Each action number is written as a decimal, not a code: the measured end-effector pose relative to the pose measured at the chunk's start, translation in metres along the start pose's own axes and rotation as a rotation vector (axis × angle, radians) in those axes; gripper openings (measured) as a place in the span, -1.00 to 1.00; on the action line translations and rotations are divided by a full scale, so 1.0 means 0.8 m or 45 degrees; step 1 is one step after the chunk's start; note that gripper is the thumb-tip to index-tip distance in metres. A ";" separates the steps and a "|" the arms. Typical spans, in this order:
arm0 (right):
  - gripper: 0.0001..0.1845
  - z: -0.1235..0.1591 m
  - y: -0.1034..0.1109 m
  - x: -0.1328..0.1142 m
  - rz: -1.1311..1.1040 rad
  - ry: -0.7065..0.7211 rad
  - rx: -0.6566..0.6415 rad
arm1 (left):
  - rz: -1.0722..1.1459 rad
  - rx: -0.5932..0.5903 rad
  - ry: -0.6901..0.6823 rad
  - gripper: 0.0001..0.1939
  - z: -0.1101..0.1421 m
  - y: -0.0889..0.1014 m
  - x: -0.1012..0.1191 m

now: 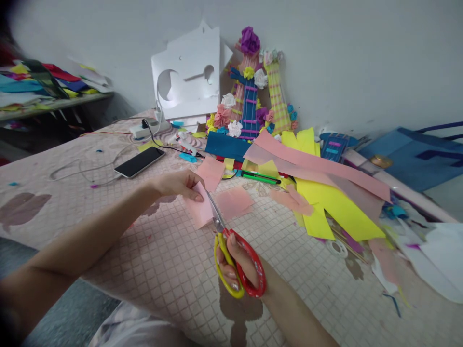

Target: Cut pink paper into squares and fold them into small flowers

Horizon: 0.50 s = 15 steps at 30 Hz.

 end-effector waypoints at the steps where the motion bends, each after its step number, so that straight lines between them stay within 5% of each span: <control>1: -0.37 0.000 0.000 0.000 0.012 -0.004 0.006 | -0.005 -0.004 0.002 -0.75 0.000 0.000 0.000; 15: -0.27 0.001 -0.001 0.004 0.065 -0.042 -0.026 | -0.076 -0.023 0.001 -0.75 0.002 -0.011 0.008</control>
Point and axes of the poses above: each hand's wrist, its own z-axis away from the middle knuckle, its own y-axis out of the back of the hand, x = y × z, the point moved 3 cm from there along -z, towards the middle knuckle, and after that the axes turned 1 degree about z, right-handed, at the moved point
